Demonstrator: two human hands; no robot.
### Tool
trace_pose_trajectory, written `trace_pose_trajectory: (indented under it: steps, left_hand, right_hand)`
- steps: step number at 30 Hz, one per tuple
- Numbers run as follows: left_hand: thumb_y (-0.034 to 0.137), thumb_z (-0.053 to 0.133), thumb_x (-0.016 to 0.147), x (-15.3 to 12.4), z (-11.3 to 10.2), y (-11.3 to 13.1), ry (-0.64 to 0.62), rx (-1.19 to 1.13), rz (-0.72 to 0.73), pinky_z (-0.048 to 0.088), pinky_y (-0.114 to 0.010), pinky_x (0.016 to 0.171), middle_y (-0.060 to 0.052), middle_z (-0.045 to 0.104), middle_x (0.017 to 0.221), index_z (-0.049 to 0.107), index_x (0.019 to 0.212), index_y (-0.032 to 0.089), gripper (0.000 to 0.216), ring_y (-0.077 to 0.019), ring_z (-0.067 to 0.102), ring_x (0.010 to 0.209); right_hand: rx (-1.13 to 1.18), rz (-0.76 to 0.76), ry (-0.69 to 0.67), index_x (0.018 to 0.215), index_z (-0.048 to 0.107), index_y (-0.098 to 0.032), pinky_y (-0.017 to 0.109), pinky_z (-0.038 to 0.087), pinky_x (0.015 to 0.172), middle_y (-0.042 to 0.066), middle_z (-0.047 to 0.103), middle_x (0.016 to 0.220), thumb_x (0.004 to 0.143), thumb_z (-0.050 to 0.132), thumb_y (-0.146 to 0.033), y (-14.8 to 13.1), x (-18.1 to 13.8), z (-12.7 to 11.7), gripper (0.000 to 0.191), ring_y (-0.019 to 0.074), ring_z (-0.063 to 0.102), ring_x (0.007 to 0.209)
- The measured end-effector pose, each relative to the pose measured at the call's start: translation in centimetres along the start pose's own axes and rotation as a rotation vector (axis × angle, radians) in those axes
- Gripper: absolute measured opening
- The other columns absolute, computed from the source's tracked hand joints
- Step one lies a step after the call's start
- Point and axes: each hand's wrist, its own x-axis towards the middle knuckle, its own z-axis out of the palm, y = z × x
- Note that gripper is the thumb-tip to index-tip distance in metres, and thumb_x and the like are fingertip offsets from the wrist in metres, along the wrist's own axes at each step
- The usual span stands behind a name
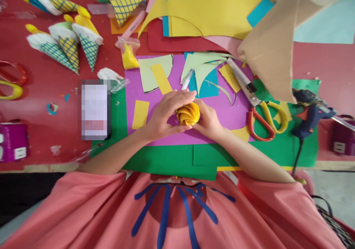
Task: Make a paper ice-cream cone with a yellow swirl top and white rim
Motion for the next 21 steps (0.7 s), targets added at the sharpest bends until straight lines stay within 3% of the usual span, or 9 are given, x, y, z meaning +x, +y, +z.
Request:
trace_pose_trajectory:
  steps: [5,10,17,21]
  left_hand:
    - [0.045,0.07,0.087,-0.03,0.0,0.0,0.001,-0.057,-0.027,0.045,-0.045,0.114,-0.007,0.066,0.135,0.047,0.143,0.033,0.061,-0.0244,0.06,0.13]
    - [0.048,0.074,0.083,-0.25,-0.06,-0.31,-0.008,-0.084,-0.072,0.044,-0.047,0.116,-0.007,0.063,0.14,0.036,0.151,0.035,0.079,-0.0266,0.058,0.133]
    - [0.046,0.071,0.086,0.0,-0.46,0.06,-0.013,-0.07,-0.1,0.048,-0.047,0.113,-0.006,0.066,0.136,0.046,0.143,0.034,0.063,-0.0252,0.06,0.131]
    - [0.045,0.073,0.085,0.15,-0.68,0.1,-0.021,-0.062,-0.082,0.048,-0.046,0.113,-0.006,0.067,0.134,0.046,0.144,0.034,0.065,-0.024,0.061,0.13]
  right_hand:
    - [-0.009,0.01,-0.01,0.121,0.049,-0.022,0.029,0.057,0.07,0.006,0.07,0.097,0.098,0.045,-0.06,-0.01,-0.04,0.06,0.046,0.0168,0.07,0.081]
    - [-0.013,-0.02,0.004,0.117,0.051,-0.02,0.032,0.057,0.075,0.009,0.07,0.101,0.097,0.045,-0.062,0.09,0.42,0.07,0.047,0.0197,0.069,0.089]
    - [0.004,-0.04,0.007,0.113,0.053,-0.02,0.03,0.056,0.07,0.006,0.07,0.094,0.098,0.049,-0.054,0.37,0.74,0.28,0.038,0.0186,0.067,0.081]
    - [0.008,-0.039,0.014,0.114,0.053,-0.02,0.03,0.057,0.071,0.006,0.07,0.094,0.098,0.05,-0.052,0.3,0.82,0.32,0.036,0.0183,0.068,0.083]
